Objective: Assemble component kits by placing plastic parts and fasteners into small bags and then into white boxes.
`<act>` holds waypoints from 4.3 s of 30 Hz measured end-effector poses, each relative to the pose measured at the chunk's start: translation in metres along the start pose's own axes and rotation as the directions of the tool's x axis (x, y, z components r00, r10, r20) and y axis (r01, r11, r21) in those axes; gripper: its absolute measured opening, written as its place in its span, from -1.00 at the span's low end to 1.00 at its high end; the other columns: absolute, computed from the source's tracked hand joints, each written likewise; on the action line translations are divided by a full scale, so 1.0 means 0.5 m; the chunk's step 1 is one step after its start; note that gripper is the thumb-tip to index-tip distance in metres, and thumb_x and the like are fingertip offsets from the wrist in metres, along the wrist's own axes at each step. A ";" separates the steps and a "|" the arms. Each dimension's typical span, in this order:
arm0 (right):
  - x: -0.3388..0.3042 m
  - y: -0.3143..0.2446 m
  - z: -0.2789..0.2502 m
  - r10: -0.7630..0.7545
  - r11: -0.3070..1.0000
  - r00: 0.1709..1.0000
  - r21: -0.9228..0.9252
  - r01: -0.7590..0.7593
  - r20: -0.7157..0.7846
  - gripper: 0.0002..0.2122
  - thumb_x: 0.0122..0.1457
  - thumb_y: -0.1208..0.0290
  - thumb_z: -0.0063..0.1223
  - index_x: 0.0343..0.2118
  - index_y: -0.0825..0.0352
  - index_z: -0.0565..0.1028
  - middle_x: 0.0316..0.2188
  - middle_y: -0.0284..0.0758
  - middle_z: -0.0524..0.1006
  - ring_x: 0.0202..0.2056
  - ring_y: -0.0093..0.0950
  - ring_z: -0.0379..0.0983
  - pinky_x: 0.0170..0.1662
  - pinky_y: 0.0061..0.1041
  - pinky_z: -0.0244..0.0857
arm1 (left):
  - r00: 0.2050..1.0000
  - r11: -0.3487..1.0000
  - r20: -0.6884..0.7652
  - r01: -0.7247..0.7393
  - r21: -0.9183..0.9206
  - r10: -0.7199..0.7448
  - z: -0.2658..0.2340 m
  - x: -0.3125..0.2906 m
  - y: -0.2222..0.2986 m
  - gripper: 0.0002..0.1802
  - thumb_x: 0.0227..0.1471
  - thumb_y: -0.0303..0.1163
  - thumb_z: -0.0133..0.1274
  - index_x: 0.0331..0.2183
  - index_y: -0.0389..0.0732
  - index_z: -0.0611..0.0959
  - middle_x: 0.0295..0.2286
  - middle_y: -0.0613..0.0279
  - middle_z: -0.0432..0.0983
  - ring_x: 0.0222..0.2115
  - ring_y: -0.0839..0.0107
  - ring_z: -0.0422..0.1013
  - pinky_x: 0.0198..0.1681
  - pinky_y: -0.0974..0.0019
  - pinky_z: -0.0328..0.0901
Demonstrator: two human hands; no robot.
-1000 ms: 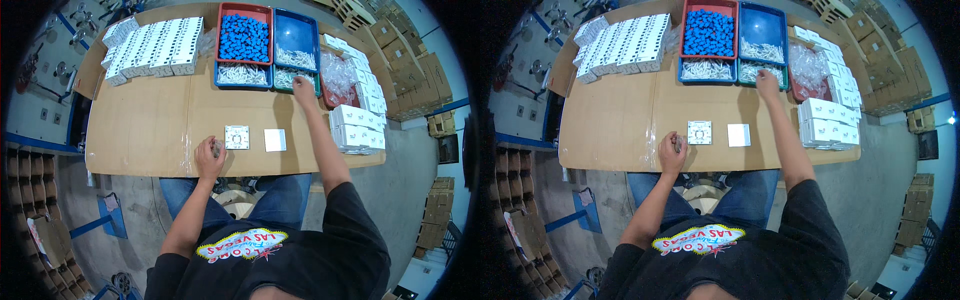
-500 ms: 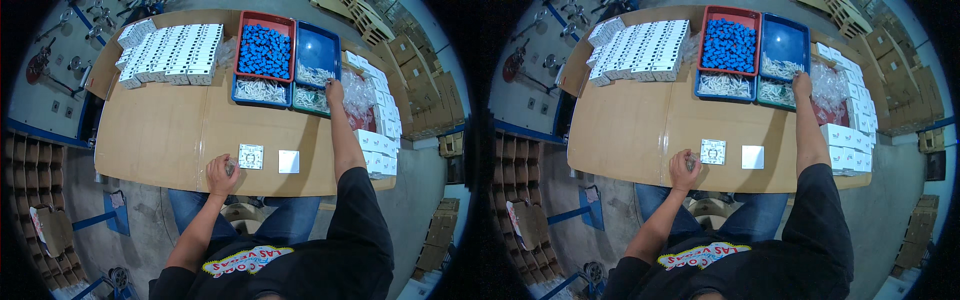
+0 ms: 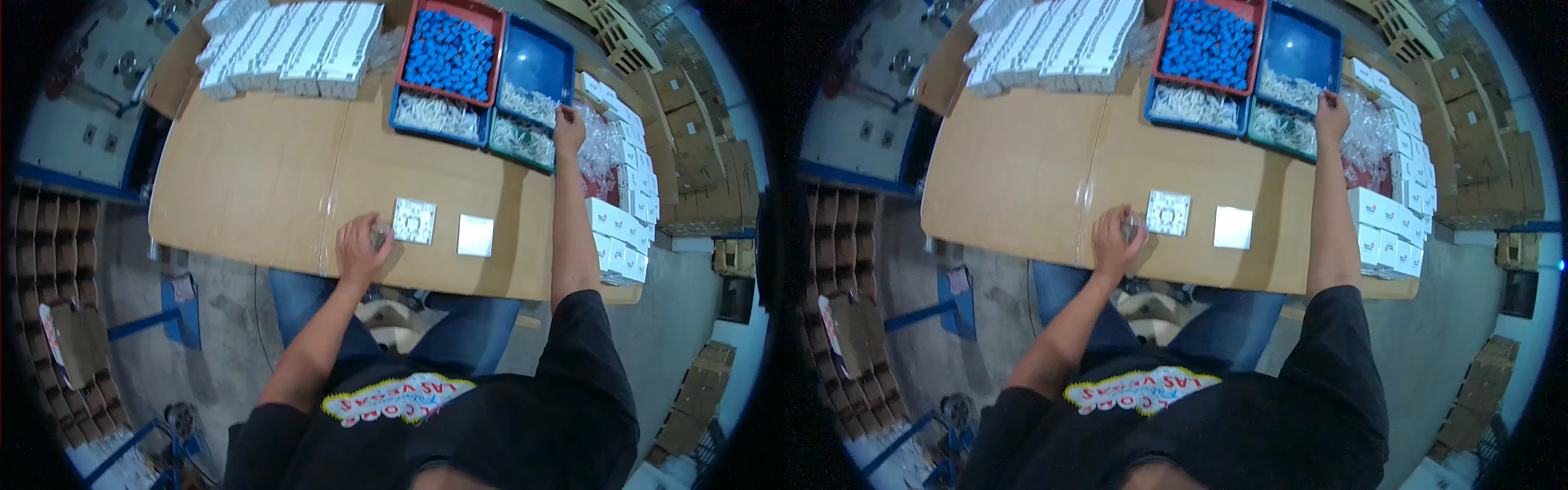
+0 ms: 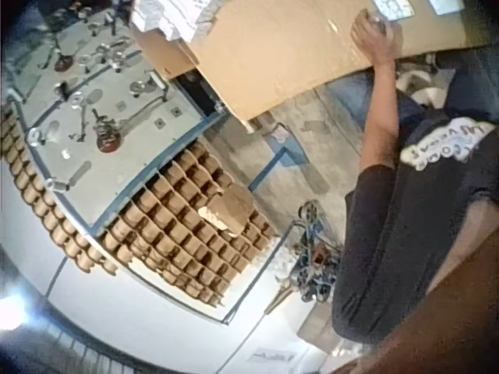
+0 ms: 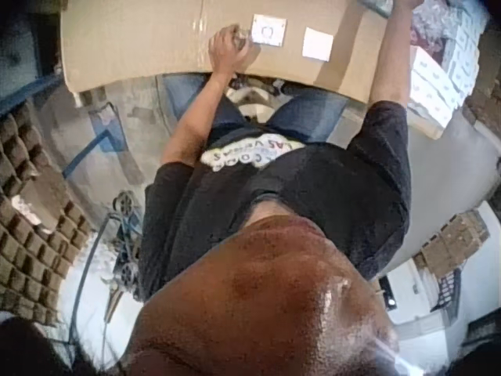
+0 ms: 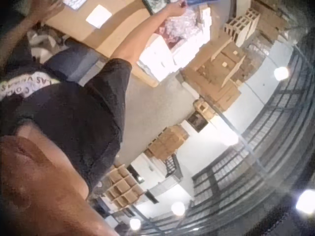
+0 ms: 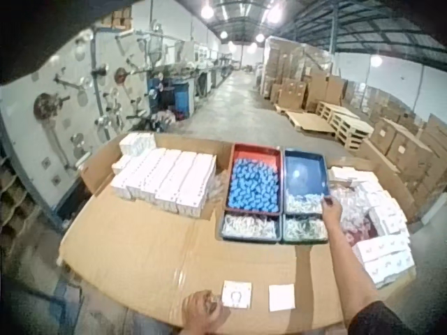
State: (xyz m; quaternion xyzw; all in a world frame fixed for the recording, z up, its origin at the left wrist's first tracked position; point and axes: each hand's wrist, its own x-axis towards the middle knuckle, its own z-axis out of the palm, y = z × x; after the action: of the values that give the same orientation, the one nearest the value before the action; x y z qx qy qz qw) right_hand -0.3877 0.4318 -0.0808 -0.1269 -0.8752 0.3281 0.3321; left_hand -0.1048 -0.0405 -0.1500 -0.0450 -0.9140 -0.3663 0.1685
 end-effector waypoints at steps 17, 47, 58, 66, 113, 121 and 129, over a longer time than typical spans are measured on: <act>-0.696 -0.452 -0.016 -0.011 0.897 0.711 0.321 -0.304 0.703 -0.89 0.18 0.47 0.25 -0.26 0.34 0.62 -0.40 -0.38 0.60 -0.44 -0.63 0.48 -0.35 -0.62 0.37 | 0.997 0.985 -0.074 -0.008 -0.175 -0.005 -0.021 0.000 0.012 -0.51 -0.10 -0.25 0.33 -0.09 -0.10 0.57 -0.31 0.17 0.58 -0.28 0.13 0.52 -0.22 0.12 0.38; -0.235 -0.276 0.227 -0.165 0.943 0.858 -0.177 0.281 0.486 -0.80 0.16 0.26 0.14 -0.26 0.20 0.68 -0.31 -0.10 0.65 -0.24 -0.08 0.59 -0.19 -0.13 0.46 | 0.995 0.991 -0.104 -0.009 -0.136 -0.005 -0.012 0.009 0.006 -0.52 -0.07 -0.25 0.31 -0.09 -0.18 0.57 -0.25 0.12 0.55 -0.23 0.08 0.48 -0.12 0.07 0.37; -0.251 -0.282 0.267 -0.012 0.928 0.885 -0.323 0.183 0.465 -0.82 0.11 0.28 0.18 -0.26 0.18 0.67 -0.16 -0.14 0.59 -0.13 -0.13 0.56 -0.11 -0.12 0.46 | 0.997 0.993 -0.079 -0.017 -0.120 0.008 -0.012 0.008 0.015 -0.55 -0.06 -0.24 0.29 -0.12 -0.17 0.56 -0.25 0.13 0.54 -0.23 0.07 0.47 -0.13 0.07 0.37; -0.252 -0.299 0.255 -0.059 0.918 0.858 -0.309 0.247 0.510 -0.84 0.12 0.29 0.22 -0.29 0.23 0.63 -0.17 -0.17 0.59 -0.11 -0.14 0.55 -0.10 -0.15 0.44 | 0.996 0.993 -0.089 -0.028 -0.114 0.018 -0.017 0.012 0.011 -0.54 -0.05 -0.24 0.28 -0.11 -0.18 0.55 -0.24 0.13 0.54 -0.23 0.08 0.47 -0.13 0.08 0.36; -0.565 -0.561 -0.305 -0.083 0.687 0.802 0.617 -0.384 0.591 -0.89 0.20 0.50 0.25 -0.25 0.38 0.63 -0.44 -0.50 0.58 -0.47 -0.78 0.36 -0.40 -0.70 0.24 | 0.742 -0.166 0.667 0.651 -0.741 -0.067 -0.215 -0.009 0.248 -0.48 0.35 -0.01 -0.12 0.12 -0.19 0.43 -0.01 0.10 0.50 -0.02 0.21 0.48 0.07 0.15 0.37; -0.536 -0.610 -0.368 -0.370 0.817 0.658 0.567 -0.105 0.655 -0.87 0.19 0.47 0.22 -0.25 0.39 0.60 -0.39 -0.41 0.56 -0.42 -0.69 0.39 -0.39 -0.64 0.24 | 0.757 -0.114 0.654 0.649 -0.752 -0.002 -0.229 -0.016 0.276 -0.49 0.36 -0.06 -0.12 0.05 -0.30 0.54 -0.09 0.08 0.58 -0.11 0.26 0.54 0.00 0.20 0.43; -0.549 -0.588 -0.354 -0.405 0.744 0.638 0.641 -0.186 0.655 -0.85 0.28 0.44 0.11 -0.25 0.44 0.57 -0.29 -0.31 0.52 -0.35 -0.55 0.45 -0.30 -0.52 0.33 | 0.744 -0.141 0.668 0.663 -0.736 0.008 -0.229 -0.009 0.292 -0.47 0.37 -0.03 -0.15 0.06 -0.30 0.51 -0.10 0.06 0.58 -0.13 0.25 0.55 0.00 0.19 0.43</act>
State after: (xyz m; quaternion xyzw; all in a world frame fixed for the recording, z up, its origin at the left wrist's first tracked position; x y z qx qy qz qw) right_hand -0.0662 0.1764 0.0759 0.2063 -0.7624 0.6128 -0.0251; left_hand -0.0388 -0.0125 0.0214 0.0113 -0.3516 -0.9037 -0.2441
